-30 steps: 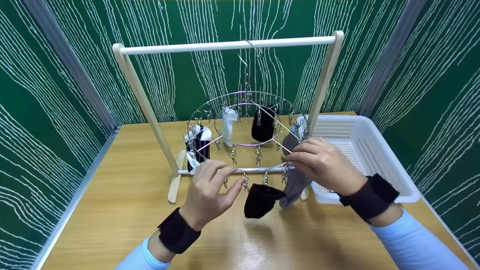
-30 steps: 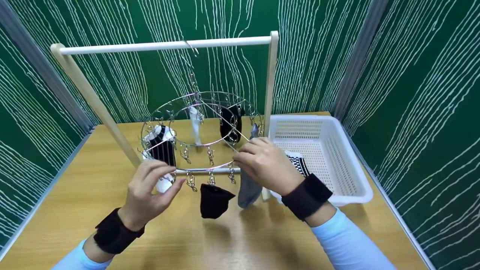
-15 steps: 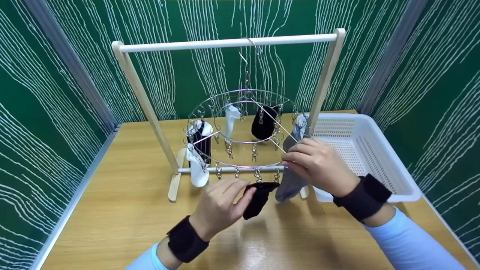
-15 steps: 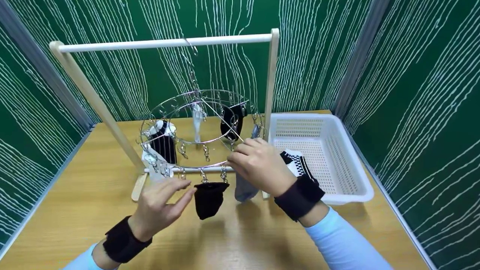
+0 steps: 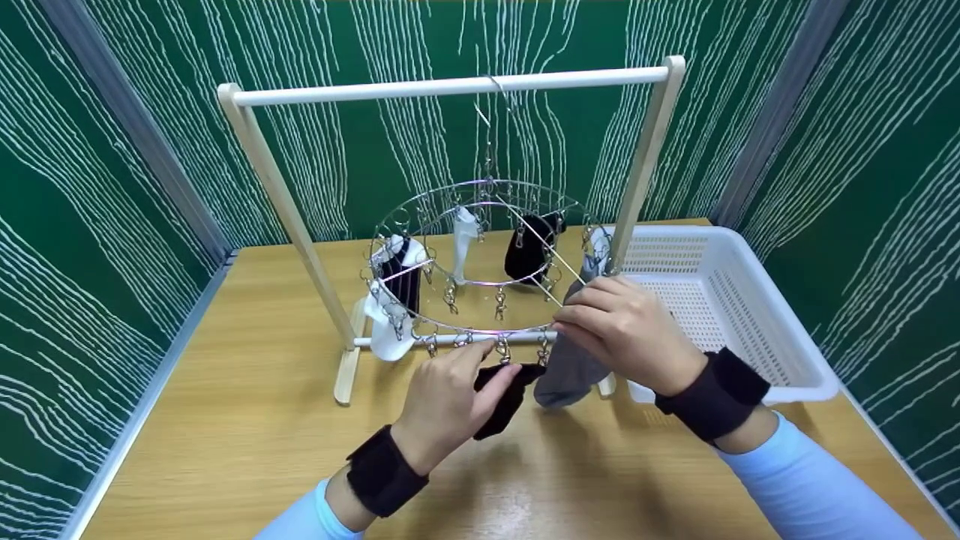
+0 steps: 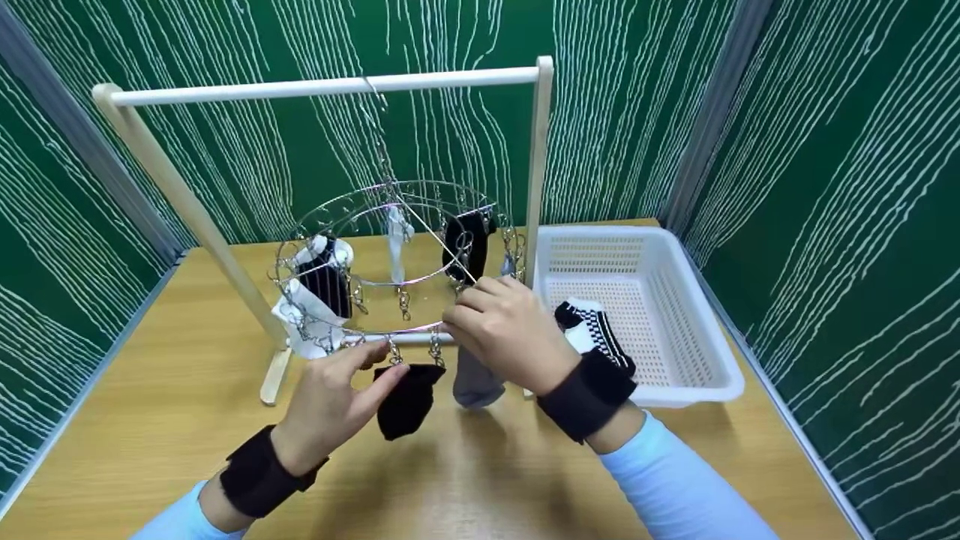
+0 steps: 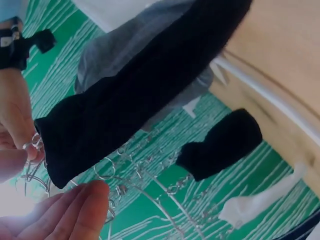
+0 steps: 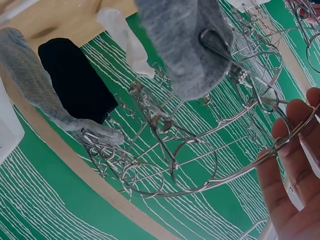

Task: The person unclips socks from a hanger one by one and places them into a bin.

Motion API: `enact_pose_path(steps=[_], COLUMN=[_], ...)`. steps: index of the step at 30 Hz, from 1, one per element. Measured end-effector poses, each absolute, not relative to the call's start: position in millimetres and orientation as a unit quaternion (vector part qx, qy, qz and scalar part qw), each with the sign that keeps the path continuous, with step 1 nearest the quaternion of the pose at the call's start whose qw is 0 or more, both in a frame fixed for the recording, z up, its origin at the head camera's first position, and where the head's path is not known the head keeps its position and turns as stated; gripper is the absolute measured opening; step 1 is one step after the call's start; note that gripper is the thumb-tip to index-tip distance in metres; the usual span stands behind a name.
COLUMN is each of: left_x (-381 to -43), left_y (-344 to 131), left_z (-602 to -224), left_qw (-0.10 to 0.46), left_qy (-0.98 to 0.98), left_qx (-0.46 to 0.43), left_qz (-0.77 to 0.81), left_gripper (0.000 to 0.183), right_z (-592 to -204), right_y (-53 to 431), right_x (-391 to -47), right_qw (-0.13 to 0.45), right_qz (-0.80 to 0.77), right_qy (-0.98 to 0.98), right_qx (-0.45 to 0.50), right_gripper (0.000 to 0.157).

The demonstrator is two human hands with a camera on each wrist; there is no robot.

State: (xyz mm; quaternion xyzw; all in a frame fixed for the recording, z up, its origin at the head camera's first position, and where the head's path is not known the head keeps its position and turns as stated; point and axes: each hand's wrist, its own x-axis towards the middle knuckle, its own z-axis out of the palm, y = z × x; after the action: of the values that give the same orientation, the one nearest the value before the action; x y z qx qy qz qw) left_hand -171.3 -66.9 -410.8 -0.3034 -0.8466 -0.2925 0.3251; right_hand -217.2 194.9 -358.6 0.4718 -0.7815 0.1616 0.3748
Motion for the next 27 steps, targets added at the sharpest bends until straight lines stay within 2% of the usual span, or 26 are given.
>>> enact_pose_path(steps=[10,27], left_x=[-177.0,-181.1], left_y=[-62.7,-60.9], left_z=[-407.9,-408.0], left_qw=[0.282,0.284], left_qy=[-0.855,-0.84], left_qx=[-0.278,-0.278], left_qz=[-0.335,-0.368], left_gripper=[0.019,0.017], right_z=[-361.6,-366.1], right_y=[193.0,199.5], right_x=[-217.3,-202.5], right_qw=[0.391,0.402], right_qz=[0.165,0.244], right_qy=[-0.771,-0.764], right_qx=[0.475,0.441], right_gripper=[0.009,0.022])
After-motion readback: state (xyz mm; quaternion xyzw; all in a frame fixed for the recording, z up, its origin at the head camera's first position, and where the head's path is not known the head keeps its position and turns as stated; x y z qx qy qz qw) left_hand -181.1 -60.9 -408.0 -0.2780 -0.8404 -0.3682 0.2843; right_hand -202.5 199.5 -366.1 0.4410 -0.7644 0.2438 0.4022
